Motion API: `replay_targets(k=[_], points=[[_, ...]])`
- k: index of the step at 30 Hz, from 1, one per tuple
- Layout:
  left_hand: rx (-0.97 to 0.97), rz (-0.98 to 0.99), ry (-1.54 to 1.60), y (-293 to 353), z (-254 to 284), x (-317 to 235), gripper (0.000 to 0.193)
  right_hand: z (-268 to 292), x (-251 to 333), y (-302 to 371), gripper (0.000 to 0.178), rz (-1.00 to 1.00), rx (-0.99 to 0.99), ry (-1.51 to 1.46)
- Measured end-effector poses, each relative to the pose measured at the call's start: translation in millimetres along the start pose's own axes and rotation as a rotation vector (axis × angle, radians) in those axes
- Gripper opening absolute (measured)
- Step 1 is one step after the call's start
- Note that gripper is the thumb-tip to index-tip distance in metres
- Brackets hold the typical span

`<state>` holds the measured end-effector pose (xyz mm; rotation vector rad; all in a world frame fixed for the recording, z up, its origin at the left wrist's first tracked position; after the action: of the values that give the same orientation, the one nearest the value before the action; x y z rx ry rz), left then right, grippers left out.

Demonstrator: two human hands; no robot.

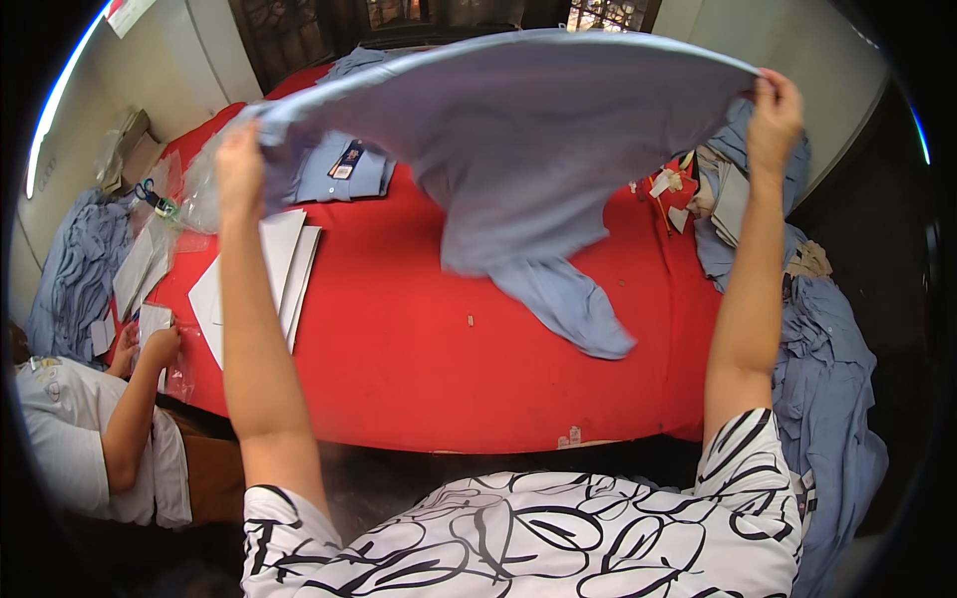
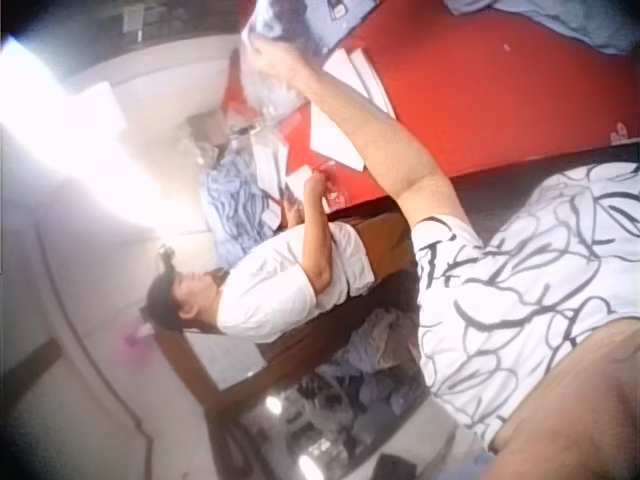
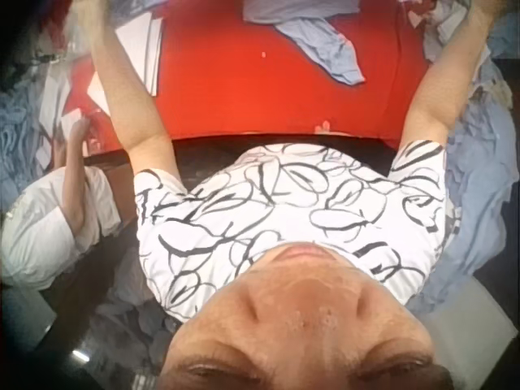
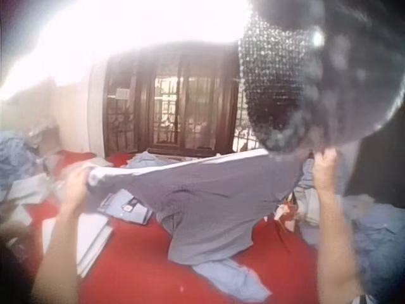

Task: The person folds light blue collared shirts using a white cardboard guide, one by one, then stacks the folded shirts onto a large pile on a red table.

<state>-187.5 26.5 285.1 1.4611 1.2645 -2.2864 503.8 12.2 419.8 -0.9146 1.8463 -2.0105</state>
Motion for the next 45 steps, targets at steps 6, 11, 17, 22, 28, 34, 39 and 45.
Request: replay_targets(k=[6, 11, 17, 22, 28, 34, 39, 45], points=[[-0.071, -0.178, -0.068, 103, 143, -109, 0.028, 113, 98, 85, 0.016, 0.092, 0.296, 0.286], [0.964, 0.103, -0.219, 278, 113, -114, 0.031, 206, 23, 213, 0.018, -0.592, 0.707, 0.215], [1.162, 0.147, -0.314, 323, 35, -38, 0.043, 171, 28, 289, 0.037, -0.601, 1.092, 0.308], [0.869, -0.082, -0.431, 330, -62, 29, 0.053, 90, -17, 380, 0.037, -0.591, 0.883, 0.218], [0.844, -0.389, -0.75, 365, -19, 71, 0.072, 100, -25, 426, 0.048, -0.429, 0.935, 0.594], [0.771, -0.324, -0.963, 348, 49, 69, 0.06, 113, 5, 412, 0.04, -0.662, 1.03, 0.834], [0.644, -0.226, -0.654, 295, -28, 54, 0.05, 32, -59, 355, 0.039, -0.508, 0.842, 0.305], [0.26, 0.06, -0.878, 212, -126, 122, 0.043, -58, -144, 353, 0.024, -0.468, 0.926, 0.435]])
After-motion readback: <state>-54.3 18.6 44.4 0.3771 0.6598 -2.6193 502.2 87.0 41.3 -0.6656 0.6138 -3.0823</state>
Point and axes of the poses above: each hand's wrist, its own y-axis away from the middle knuckle, its own z-axis out of the back of the hand, x = y × z, the point moved 10 cm from there along -y, towards the middle knuckle, and after that the axes turned 7 degrees about -y, right-handed, at the moved point
